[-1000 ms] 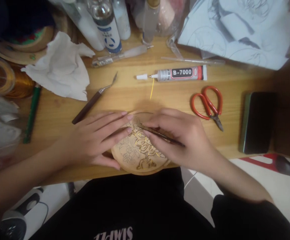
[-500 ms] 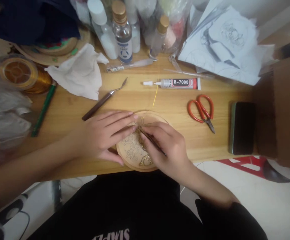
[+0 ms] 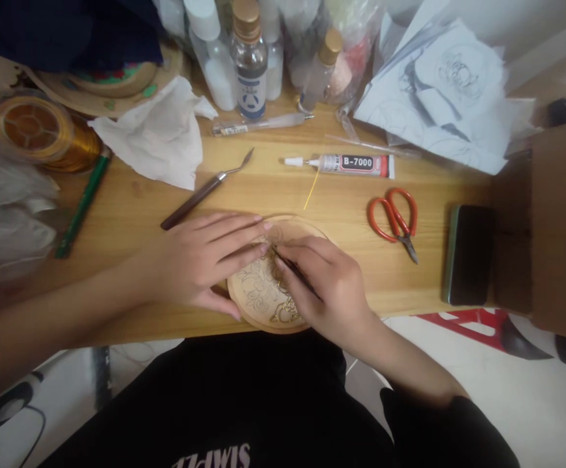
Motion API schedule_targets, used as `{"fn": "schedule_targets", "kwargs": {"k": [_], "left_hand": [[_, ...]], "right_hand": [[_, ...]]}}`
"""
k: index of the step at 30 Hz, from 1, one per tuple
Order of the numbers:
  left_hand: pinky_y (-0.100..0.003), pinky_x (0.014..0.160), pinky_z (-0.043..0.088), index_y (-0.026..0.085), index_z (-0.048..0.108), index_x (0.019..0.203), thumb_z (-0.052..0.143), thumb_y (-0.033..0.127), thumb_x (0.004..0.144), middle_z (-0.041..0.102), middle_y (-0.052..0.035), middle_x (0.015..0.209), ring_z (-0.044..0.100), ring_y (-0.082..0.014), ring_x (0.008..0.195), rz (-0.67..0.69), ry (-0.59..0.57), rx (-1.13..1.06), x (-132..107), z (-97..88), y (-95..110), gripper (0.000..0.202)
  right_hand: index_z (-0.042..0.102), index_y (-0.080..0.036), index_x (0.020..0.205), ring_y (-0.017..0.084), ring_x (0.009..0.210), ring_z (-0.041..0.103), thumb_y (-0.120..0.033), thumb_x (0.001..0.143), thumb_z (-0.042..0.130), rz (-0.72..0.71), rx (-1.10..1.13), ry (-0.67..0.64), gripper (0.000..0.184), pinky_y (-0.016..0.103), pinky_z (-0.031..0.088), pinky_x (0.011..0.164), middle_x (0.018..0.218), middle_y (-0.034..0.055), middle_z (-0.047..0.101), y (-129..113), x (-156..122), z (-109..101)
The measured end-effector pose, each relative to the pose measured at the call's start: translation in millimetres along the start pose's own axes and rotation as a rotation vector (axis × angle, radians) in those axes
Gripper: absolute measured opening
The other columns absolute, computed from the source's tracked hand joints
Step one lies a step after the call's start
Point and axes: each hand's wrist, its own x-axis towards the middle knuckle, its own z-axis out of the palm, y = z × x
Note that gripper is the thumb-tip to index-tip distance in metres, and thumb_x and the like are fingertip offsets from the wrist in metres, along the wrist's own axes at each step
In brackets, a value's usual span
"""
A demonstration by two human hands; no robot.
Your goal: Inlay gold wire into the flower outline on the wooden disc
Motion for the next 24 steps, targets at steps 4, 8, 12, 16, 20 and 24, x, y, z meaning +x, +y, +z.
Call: {"fn": "schedule_targets", "kwargs": {"k": [4, 8, 12, 16, 20, 24], "left_hand": [[-0.045, 0.108, 0.041, 0.004, 0.059, 0.127, 0.042, 0.076, 0.087, 0.054, -0.0218, 0.140, 0.050, -0.0343, 0.132, 0.032, 0.047, 0.020, -0.7, 1.3, -0.3, 0.084], [-0.045, 0.108, 0.041, 0.004, 0.059, 0.127, 0.046, 0.074, 0.087, 0.054, -0.0228, 0.140, 0.050, -0.0345, 0.131, 0.039, 0.056, 0.015, -0.6, 1.7, -0.2, 0.082], [-0.044, 0.108, 0.042, 0.004, 0.059, 0.127, 0.043, 0.076, 0.087, 0.055, -0.0217, 0.139, 0.051, -0.0343, 0.131, 0.037, 0.053, 0.022, -0.3, 1.1, -0.3, 0.083], [-0.044, 0.107, 0.042, 0.004, 0.059, 0.127, 0.041, 0.076, 0.088, 0.055, -0.0209, 0.139, 0.052, -0.0344, 0.130, 0.037, 0.059, 0.038, -0.7, 0.8, -0.5, 0.084], [-0.046, 0.107, 0.043, 0.003, 0.060, 0.126, 0.041, 0.075, 0.088, 0.056, -0.0224, 0.138, 0.052, -0.0350, 0.130, 0.041, 0.074, 0.018, -0.9, 1.9, -0.5, 0.083], [-0.047, 0.106, 0.043, 0.001, 0.059, 0.126, 0.044, 0.074, 0.088, 0.056, -0.0244, 0.137, 0.052, -0.0365, 0.129, 0.049, 0.084, 0.000, -0.4, 2.8, -0.4, 0.084]], "right_hand": [[0.067, -0.021, 0.103, 0.017, 0.087, 0.070, -0.014, 0.089, 0.062, -0.019, -0.013, -0.017, 0.017, 0.032, 0.059, 0.076, 0.094, 0.0065, 0.073, 2.2, 1.2, -2.0], [0.067, -0.018, 0.101, 0.017, 0.084, 0.070, -0.012, 0.087, 0.064, -0.056, -0.004, -0.010, 0.016, 0.030, 0.059, 0.074, 0.092, 0.0075, 0.073, 4.0, 2.5, -2.8], [0.067, -0.020, 0.102, 0.017, 0.085, 0.070, -0.011, 0.087, 0.065, -0.055, 0.004, -0.004, 0.018, 0.030, 0.059, 0.075, 0.093, 0.0066, 0.073, 4.2, 2.9, -3.5], [0.067, -0.019, 0.103, 0.016, 0.086, 0.070, -0.011, 0.086, 0.065, -0.067, -0.005, -0.011, 0.018, 0.030, 0.060, 0.076, 0.094, 0.0071, 0.072, 4.6, 2.5, -4.1], [0.067, -0.018, 0.100, 0.016, 0.086, 0.070, -0.011, 0.087, 0.065, -0.082, -0.028, -0.023, 0.016, 0.029, 0.060, 0.076, 0.094, 0.0078, 0.073, 4.6, 4.0, -5.5], [0.067, -0.017, 0.099, 0.016, 0.084, 0.071, -0.011, 0.086, 0.066, -0.118, -0.065, -0.039, 0.014, 0.028, 0.061, 0.074, 0.092, 0.0081, 0.073, 5.0, 6.5, -8.1]]}}
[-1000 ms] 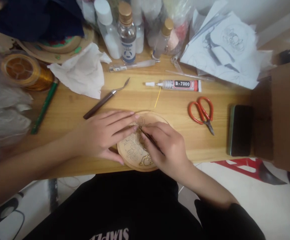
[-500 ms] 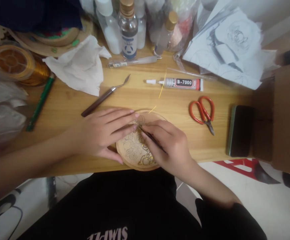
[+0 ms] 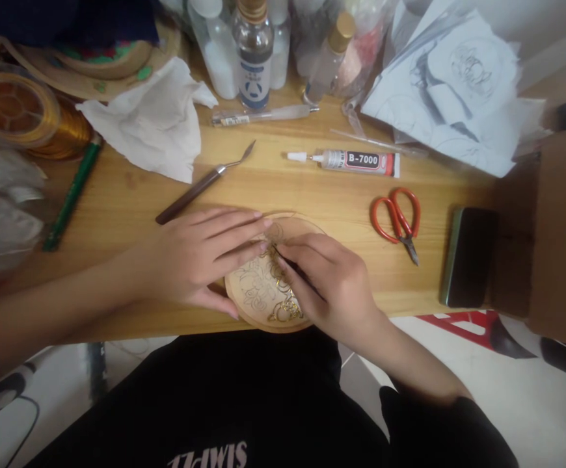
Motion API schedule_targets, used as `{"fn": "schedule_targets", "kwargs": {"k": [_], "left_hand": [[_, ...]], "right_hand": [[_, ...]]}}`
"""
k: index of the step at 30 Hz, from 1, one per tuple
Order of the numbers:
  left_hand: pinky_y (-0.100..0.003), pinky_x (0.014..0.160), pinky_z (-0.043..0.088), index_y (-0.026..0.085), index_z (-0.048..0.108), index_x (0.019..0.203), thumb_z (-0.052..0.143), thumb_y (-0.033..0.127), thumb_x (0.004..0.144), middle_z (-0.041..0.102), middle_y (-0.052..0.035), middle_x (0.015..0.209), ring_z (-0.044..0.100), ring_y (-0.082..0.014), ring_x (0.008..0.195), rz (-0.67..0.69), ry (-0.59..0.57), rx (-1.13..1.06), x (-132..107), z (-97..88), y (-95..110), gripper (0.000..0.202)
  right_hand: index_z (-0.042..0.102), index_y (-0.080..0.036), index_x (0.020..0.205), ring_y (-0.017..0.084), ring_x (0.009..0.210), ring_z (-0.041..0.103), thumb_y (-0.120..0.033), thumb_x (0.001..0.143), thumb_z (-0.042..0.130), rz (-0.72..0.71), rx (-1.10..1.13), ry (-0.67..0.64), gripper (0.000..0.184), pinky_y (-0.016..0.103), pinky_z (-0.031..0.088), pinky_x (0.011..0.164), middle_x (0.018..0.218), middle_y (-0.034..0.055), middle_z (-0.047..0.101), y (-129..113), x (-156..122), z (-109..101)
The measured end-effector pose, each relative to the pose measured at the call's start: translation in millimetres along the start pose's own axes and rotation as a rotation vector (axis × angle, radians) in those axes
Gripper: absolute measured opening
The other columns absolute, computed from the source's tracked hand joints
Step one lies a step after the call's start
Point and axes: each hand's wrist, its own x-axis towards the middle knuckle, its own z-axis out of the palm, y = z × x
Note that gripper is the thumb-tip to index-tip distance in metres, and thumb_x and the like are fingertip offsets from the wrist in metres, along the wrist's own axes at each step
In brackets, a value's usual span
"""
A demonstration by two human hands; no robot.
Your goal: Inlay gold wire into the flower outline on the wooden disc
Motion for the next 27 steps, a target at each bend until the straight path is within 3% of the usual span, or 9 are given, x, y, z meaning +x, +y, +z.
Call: {"fn": "schedule_targets", "kwargs": {"k": [12, 18, 27], "left_hand": [[-0.045, 0.109, 0.041, 0.004, 0.059, 0.126, 0.048, 0.076, 0.085, 0.055, -0.0214, 0.139, 0.050, -0.0345, 0.132, -0.015, -0.012, 0.034, 0.7, -0.1, 1.1, 0.083], [-0.046, 0.107, 0.044, 0.000, 0.059, 0.124, 0.049, 0.076, 0.084, 0.056, -0.0230, 0.137, 0.053, -0.0371, 0.128, 0.005, -0.006, 0.052, 0.7, -1.1, 0.3, 0.086], [-0.045, 0.109, 0.042, 0.003, 0.059, 0.125, 0.049, 0.076, 0.084, 0.057, -0.0223, 0.136, 0.052, -0.0344, 0.130, -0.004, -0.013, 0.030, -1.1, -0.9, -0.5, 0.085]], "right_hand": [[0.069, -0.013, 0.097, 0.017, 0.089, 0.072, -0.011, 0.085, 0.068, -0.073, -0.034, -0.049, 0.012, 0.028, 0.062, 0.078, 0.092, 0.0103, 0.074, 5.0, 2.8, -5.2], [0.068, -0.014, 0.100, 0.017, 0.088, 0.072, -0.010, 0.085, 0.068, -0.076, -0.045, -0.038, 0.015, 0.028, 0.062, 0.078, 0.094, 0.0102, 0.074, 5.6, 1.8, -2.9], [0.068, -0.018, 0.103, 0.016, 0.086, 0.071, -0.011, 0.085, 0.067, 0.071, 0.093, 0.056, 0.019, 0.031, 0.062, 0.076, 0.093, 0.0077, 0.073, 6.5, -9.8, 2.7]]}}
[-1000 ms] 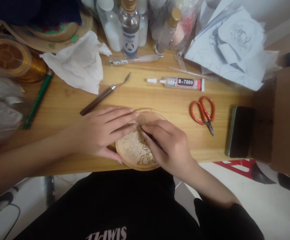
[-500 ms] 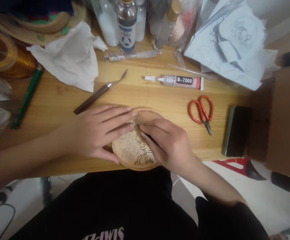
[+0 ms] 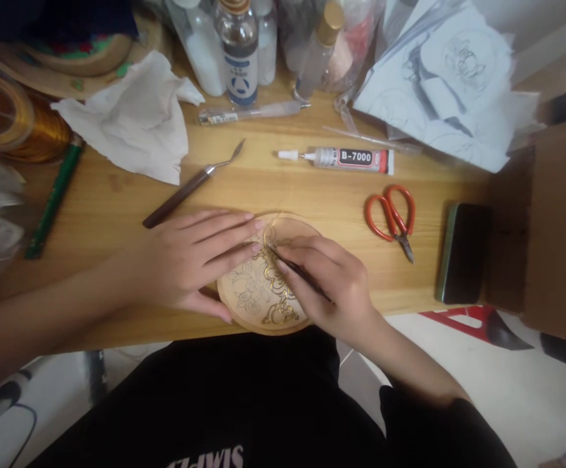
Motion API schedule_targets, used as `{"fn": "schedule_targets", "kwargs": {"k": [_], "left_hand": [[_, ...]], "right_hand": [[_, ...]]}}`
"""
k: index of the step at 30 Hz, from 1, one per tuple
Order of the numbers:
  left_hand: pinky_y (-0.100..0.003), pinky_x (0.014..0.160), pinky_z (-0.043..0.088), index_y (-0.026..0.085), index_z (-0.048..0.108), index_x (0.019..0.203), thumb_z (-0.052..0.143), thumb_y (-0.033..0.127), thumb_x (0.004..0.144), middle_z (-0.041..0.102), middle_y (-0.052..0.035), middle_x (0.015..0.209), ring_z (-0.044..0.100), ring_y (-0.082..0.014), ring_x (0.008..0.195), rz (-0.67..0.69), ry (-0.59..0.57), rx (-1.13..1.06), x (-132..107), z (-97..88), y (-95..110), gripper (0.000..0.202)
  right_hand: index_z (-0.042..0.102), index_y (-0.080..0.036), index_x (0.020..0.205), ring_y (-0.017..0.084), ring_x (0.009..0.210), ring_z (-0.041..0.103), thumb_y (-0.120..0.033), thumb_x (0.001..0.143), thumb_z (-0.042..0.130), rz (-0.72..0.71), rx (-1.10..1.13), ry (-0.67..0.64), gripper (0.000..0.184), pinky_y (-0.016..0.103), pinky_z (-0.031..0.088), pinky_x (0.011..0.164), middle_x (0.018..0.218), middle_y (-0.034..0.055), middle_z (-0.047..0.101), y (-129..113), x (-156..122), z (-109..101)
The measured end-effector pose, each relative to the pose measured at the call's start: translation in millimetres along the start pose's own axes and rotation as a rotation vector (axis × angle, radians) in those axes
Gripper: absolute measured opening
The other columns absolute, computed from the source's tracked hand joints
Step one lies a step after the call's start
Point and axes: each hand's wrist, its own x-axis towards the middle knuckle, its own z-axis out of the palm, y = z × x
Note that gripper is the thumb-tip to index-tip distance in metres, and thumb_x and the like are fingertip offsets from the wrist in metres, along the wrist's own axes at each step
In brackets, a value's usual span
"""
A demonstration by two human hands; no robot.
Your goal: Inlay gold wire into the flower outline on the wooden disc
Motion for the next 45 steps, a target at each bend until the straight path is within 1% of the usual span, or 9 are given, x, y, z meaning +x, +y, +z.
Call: {"fn": "schedule_targets", "kwargs": {"k": [4, 8, 15, 18, 21, 26, 33, 39, 45], "left_hand": [[-0.047, 0.107, 0.043, 0.001, 0.060, 0.126, 0.052, 0.076, 0.082, 0.057, -0.0244, 0.136, 0.052, -0.0369, 0.129, 0.007, 0.006, -0.012, 0.1, -1.0, 0.5, 0.088], [-0.045, 0.107, 0.044, 0.002, 0.059, 0.128, 0.054, 0.076, 0.081, 0.056, -0.0238, 0.137, 0.052, -0.0353, 0.130, -0.006, -0.002, 0.001, 1.3, -2.5, 1.9, 0.088], [-0.045, 0.105, 0.044, 0.002, 0.058, 0.128, 0.050, 0.077, 0.082, 0.055, -0.0239, 0.139, 0.052, -0.0353, 0.130, 0.008, -0.016, 0.036, 1.9, -4.1, 2.6, 0.089], [-0.044, 0.106, 0.043, 0.003, 0.057, 0.130, 0.049, 0.076, 0.083, 0.053, -0.0229, 0.141, 0.049, -0.0339, 0.133, -0.010, -0.046, 0.031, 2.2, -5.9, 3.2, 0.087], [-0.044, 0.106, 0.044, 0.003, 0.057, 0.130, 0.049, 0.077, 0.082, 0.054, -0.0231, 0.140, 0.051, -0.0342, 0.131, -0.016, -0.053, 0.031, 3.0, -6.5, 3.4, 0.089], [-0.044, 0.105, 0.045, 0.002, 0.059, 0.127, 0.047, 0.079, 0.082, 0.055, -0.0238, 0.138, 0.052, -0.0346, 0.130, 0.002, -0.016, 0.029, 2.8, -3.4, 2.2, 0.090], [-0.048, 0.108, 0.042, 0.004, 0.058, 0.129, 0.048, 0.077, 0.083, 0.052, -0.0241, 0.141, 0.045, -0.0356, 0.136, -0.021, -0.049, -0.010, 2.3, -6.0, 1.5, 0.086], [-0.048, 0.105, 0.046, 0.005, 0.059, 0.128, 0.050, 0.079, 0.080, 0.054, -0.0246, 0.138, 0.049, -0.0362, 0.132, -0.030, -0.026, 0.010, 2.8, -6.4, 2.6, 0.089], [-0.048, 0.106, 0.046, 0.004, 0.060, 0.126, 0.051, 0.078, 0.081, 0.055, -0.0251, 0.137, 0.051, -0.0374, 0.130, -0.023, -0.010, 0.009, 4.0, -6.5, 3.0, 0.088]], "right_hand": [[0.069, -0.019, 0.103, 0.017, 0.086, 0.071, -0.012, 0.085, 0.067, 0.014, 0.021, 0.021, 0.020, 0.031, 0.062, 0.076, 0.094, 0.0076, 0.073, 0.7, -3.9, 2.2], [0.070, -0.021, 0.105, 0.017, 0.087, 0.072, -0.014, 0.086, 0.066, 0.021, 0.030, 0.040, 0.020, 0.031, 0.062, 0.076, 0.097, 0.0069, 0.074, -0.3, -4.0, 4.5], [0.067, -0.020, 0.105, 0.016, 0.085, 0.070, -0.016, 0.086, 0.066, -0.029, 0.085, 0.059, 0.019, 0.030, 0.060, 0.073, 0.093, 0.0062, 0.073, 7.1, 4.1, 1.8], [0.062, -0.020, 0.117, 0.018, 0.099, 0.070, -0.016, 0.091, 0.059, -0.143, 0.068, 0.011, 0.027, 0.034, 0.059, 0.084, 0.107, 0.0083, 0.073, 16.9, 9.8, -4.9], [0.060, -0.020, 0.122, 0.022, 0.115, 0.066, -0.021, 0.094, 0.054, -0.278, -0.023, -0.103, 0.029, 0.040, 0.056, 0.094, 0.118, 0.0098, 0.071, 27.1, 15.2, -10.3], [0.057, -0.019, 0.124, 0.023, 0.131, 0.055, -0.026, 0.095, 0.053, -0.354, -0.040, -0.215, 0.031, 0.045, 0.050, 0.105, 0.130, 0.0103, 0.066, 35.2, 18.9, -10.1], [0.057, -0.017, 0.125, 0.024, 0.134, 0.052, -0.025, 0.094, 0.052, -0.375, -0.002, -0.223, 0.032, 0.046, 0.047, 0.108, 0.130, 0.0115, 0.066, 37.6, 17.8, -8.0], [0.055, -0.016, 0.126, 0.023, 0.134, 0.052, -0.023, 0.094, 0.053, -0.375, -0.023, -0.245, 0.033, 0.045, 0.046, 0.109, 0.132, 0.0121, 0.064, 39.3, 17.6, -8.0], [0.058, -0.017, 0.120, 0.023, 0.132, 0.054, -0.025, 0.093, 0.054, -0.403, -0.088, -0.257, 0.028, 0.045, 0.047, 0.108, 0.131, 0.0112, 0.066, 39.5, 17.9, -8.1]]}}
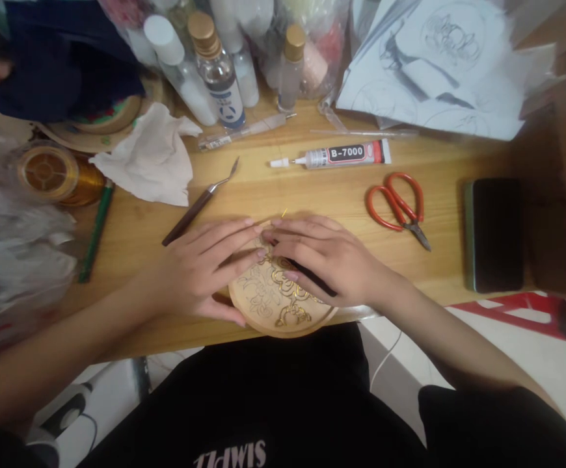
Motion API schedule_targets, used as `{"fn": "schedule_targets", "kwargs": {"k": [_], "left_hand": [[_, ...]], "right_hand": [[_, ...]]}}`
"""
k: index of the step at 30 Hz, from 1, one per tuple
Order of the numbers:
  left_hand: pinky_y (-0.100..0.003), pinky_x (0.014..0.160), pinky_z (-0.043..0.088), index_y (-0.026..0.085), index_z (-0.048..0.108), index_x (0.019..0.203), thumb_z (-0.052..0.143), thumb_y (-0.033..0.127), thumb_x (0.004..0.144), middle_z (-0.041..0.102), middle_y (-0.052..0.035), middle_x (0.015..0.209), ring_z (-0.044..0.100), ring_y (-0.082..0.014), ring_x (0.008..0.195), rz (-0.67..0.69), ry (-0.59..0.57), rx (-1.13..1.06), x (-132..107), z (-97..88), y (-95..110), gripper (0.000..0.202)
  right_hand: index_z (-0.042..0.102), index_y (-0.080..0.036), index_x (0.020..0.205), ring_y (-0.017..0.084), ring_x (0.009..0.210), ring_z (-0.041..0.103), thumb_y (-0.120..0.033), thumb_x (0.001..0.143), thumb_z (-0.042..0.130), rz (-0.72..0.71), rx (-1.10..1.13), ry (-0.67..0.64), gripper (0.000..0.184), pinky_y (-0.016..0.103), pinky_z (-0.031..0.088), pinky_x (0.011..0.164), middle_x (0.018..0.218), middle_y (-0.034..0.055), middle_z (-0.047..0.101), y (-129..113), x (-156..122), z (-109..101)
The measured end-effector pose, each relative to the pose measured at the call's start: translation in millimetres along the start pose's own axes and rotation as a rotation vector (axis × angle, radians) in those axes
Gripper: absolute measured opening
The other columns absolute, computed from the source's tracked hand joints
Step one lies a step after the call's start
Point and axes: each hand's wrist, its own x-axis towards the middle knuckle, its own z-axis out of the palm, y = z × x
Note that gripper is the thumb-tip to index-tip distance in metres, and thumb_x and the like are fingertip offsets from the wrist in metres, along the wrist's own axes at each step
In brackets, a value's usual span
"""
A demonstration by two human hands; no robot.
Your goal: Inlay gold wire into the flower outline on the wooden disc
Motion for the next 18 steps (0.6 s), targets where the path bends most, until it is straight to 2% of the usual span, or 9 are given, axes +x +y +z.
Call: {"fn": "schedule_targets", "kwargs": {"k": [9, 18], "left_hand": [[-0.048, 0.108, 0.043, 0.004, 0.059, 0.127, 0.047, 0.079, 0.082, 0.054, -0.0241, 0.138, 0.049, -0.0364, 0.133, -0.007, 0.012, -0.023, -1.7, 2.7, -0.6, 0.088], [-0.048, 0.108, 0.044, 0.004, 0.058, 0.128, 0.047, 0.079, 0.082, 0.054, -0.0242, 0.138, 0.049, -0.0369, 0.132, -0.010, -0.002, -0.025, -1.3, 2.8, -0.5, 0.089]], "right_hand": [[0.058, -0.019, 0.119, 0.022, 0.132, 0.054, -0.023, 0.093, 0.055, 0.007, -0.012, -0.010, 0.027, 0.045, 0.047, 0.108, 0.131, 0.0101, 0.066, -0.6, -0.3, 0.3], [0.057, -0.016, 0.118, 0.023, 0.131, 0.055, -0.024, 0.094, 0.055, -0.023, -0.063, -0.010, 0.026, 0.044, 0.047, 0.107, 0.130, 0.0119, 0.066, -0.4, -0.2, 2.1]]}}
